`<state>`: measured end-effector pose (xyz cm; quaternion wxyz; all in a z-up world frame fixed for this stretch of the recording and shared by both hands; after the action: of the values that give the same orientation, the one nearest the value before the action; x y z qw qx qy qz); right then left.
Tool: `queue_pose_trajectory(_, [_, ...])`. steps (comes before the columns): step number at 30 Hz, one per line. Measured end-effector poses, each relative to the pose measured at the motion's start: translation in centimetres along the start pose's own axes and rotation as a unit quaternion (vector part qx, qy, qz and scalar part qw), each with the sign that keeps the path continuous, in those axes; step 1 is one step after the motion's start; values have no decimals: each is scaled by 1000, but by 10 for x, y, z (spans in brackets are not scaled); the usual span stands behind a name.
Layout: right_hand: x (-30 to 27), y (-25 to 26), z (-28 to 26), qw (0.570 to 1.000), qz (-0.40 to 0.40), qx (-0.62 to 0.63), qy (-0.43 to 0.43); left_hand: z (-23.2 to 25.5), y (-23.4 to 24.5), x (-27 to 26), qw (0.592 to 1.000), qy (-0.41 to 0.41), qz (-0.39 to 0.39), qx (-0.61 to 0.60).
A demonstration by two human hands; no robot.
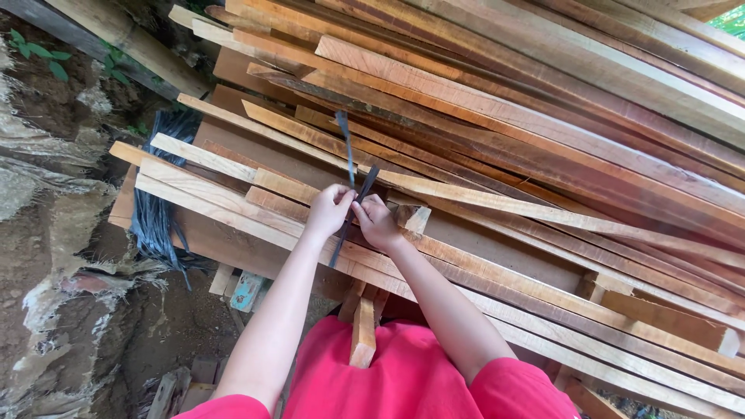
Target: Tying long strips of wood into bundles using plastic straps.
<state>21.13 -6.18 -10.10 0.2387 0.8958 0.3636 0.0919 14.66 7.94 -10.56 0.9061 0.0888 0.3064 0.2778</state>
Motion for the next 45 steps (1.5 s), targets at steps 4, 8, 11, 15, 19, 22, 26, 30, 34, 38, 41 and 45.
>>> queue_pose_trajectory(4, [8,-6,4,997,10,34,-69,43,11,-49,992,-49,32,-113])
queue_pose_trajectory(8, [11,-1,-13,994,4,5,-108,33,1,-82,959,-99,92,-250])
queue_pose_trajectory(11, [9,-3,-12,994,-4,4,-113,20,-4,-79,962,-146,136,-186])
queue_pose_trajectory(15, [13,5,-22,992,14,7,-123,24,-1,-65,974,-168,145,-43])
queue_pose_trajectory(19, [15,-3,-10,988,9,46,-148,8,-1,-47,985,-111,126,-38])
queue_pose_trajectory(22, [14,-9,-1,966,30,125,-224,3,1,-42,991,-50,123,-36])
queue_pose_trajectory(26, [4,-7,-6,992,87,-2,-95,0,3,-38,993,-23,90,-68])
queue_pose_trajectory(30, [-5,10,-25,986,77,-88,122,-5,1,-33,994,-27,87,-55])
queue_pose_trajectory(34, [-5,5,-16,975,85,-129,157,10,11,-43,994,-28,61,-82])
queue_pose_trajectory(38, [-4,-7,6,976,90,-130,148,16,18,-45,988,-20,23,-149])
queue_pose_trajectory(41, [-4,-5,2,977,78,-132,146,14,21,-42,987,-14,2,-160])
queue_pose_trajectory(45, [-6,4,-15,982,62,-125,130,3,23,-31,991,1,-19,-135])
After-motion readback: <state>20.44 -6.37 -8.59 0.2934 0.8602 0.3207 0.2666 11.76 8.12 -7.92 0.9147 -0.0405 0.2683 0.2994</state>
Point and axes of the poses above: each hand's wrist, its own x-axis towards the middle knuckle, its own y-axis out of the back of the hand, z = x × y, the point moved 1 cm from there along x, towards the middle knuckle, and after that the axes turned 12 degrees about -x, right-handed, at the moved point
